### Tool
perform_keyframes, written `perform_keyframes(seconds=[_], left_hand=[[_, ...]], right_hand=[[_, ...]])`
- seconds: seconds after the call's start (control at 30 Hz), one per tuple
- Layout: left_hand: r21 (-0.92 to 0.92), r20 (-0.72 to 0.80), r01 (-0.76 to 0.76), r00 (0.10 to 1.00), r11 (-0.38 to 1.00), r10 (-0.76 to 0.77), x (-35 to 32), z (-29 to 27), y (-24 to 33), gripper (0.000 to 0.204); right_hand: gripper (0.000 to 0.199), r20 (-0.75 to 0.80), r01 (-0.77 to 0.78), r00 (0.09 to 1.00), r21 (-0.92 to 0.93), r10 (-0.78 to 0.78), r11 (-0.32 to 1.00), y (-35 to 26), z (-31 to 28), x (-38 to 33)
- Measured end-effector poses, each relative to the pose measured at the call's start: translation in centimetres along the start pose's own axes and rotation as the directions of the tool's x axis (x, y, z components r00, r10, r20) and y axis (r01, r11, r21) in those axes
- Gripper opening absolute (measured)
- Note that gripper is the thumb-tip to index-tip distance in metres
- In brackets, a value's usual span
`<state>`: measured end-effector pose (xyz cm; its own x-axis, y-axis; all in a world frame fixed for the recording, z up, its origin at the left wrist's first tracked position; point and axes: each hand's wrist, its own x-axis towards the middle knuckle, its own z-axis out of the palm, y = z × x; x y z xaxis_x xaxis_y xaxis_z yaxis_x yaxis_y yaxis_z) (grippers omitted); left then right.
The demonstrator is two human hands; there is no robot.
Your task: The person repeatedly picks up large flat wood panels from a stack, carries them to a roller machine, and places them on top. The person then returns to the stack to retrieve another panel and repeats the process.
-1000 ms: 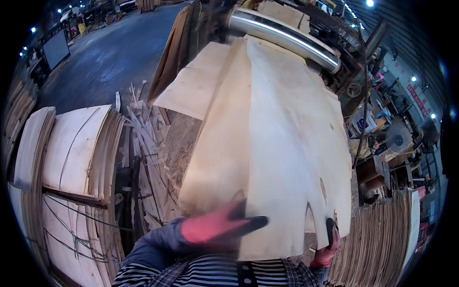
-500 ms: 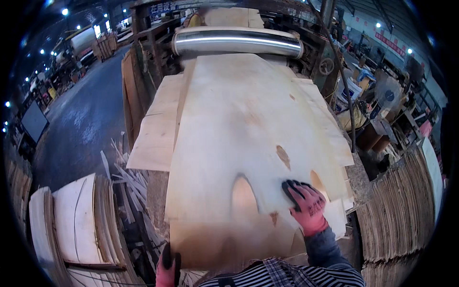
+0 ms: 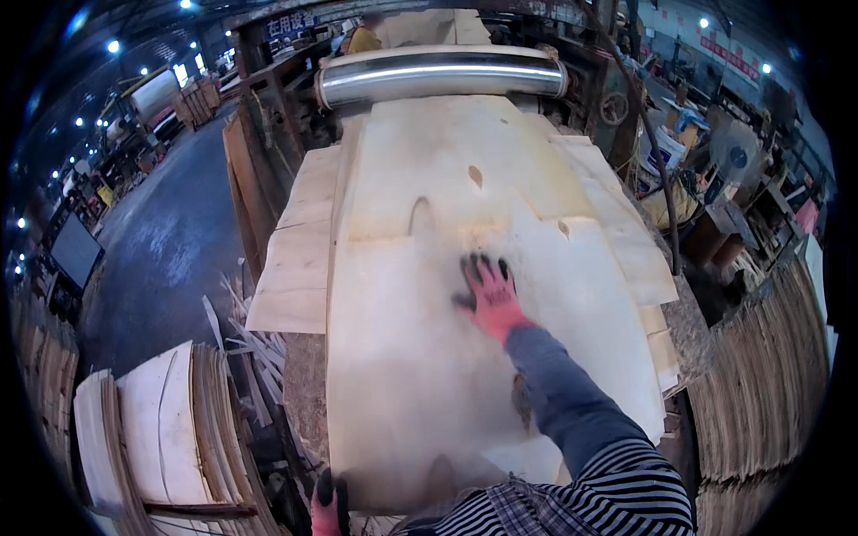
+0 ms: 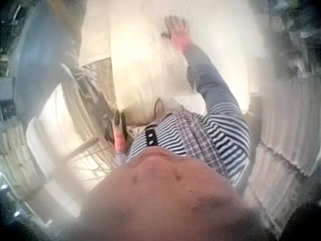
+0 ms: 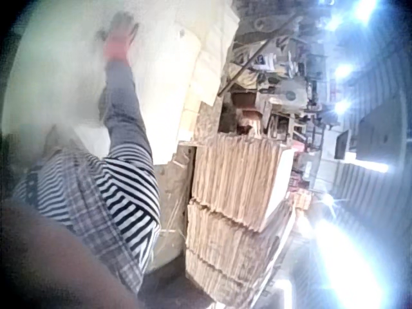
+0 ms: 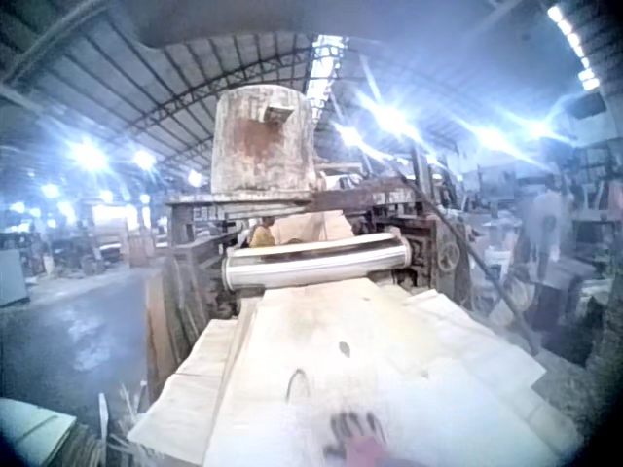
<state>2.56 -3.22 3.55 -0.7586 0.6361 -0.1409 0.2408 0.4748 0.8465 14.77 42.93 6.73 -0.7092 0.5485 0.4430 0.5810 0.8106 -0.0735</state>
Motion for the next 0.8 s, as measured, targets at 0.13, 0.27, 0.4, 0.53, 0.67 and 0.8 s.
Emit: perform_keyframes(seconds=[0.13, 0.27, 0.4, 0.53, 0.67, 0.8], left_hand=[[-0.462, 0.098, 0.206, 0.979, 0.863, -0.181, 0.3, -0.4, 3.4, 0.033], [-0.613, 0.374, 0.248, 0.927, 0.75, -0.001, -0.1, -3.5, 8.6, 0.041], [-0.458, 0.633, 0.309, 0.771, 0.833, 0.062, 0.3, -2.3, 15.0, 0.043], [-0.69, 0.389, -0.174, 0.73, 0.703, 0.563, -2.8, -2.1, 16.5, 0.045], [-0.68, 0.588, 0.195, 0.721, 0.707, 0.368, -4.9, -2.4, 15.8, 0.047], [-0.544, 0.545, 0.098, 0.796, 0.834, 0.262, -1.6, -2.3, 5.1, 0.044]], right_hand=[[0.068, 0.209, 0.088, 0.97, 0.181, -0.126, 0.98, -4.6, -5.5, -12.0], [0.068, 0.392, 0.038, 0.911, 0.24, -0.133, 0.97, -8.1, -11.7, -22.8], [0.081, 0.425, 0.169, 0.897, -0.08, -0.12, 0.982, -6.3, -8.5, -35.0], [0.089, -0.055, -0.04, 0.997, 0.16, 0.049, 0.986, -8.5, -12.0, -32.9], [0.047, -0.115, -0.198, 0.973, 0.031, 0.2, 0.98, -5.3, -16.9, -33.2], [0.037, -0.149, -0.117, 0.983, -0.058, 0.108, 0.991, -5.2, -21.1, -30.5]])
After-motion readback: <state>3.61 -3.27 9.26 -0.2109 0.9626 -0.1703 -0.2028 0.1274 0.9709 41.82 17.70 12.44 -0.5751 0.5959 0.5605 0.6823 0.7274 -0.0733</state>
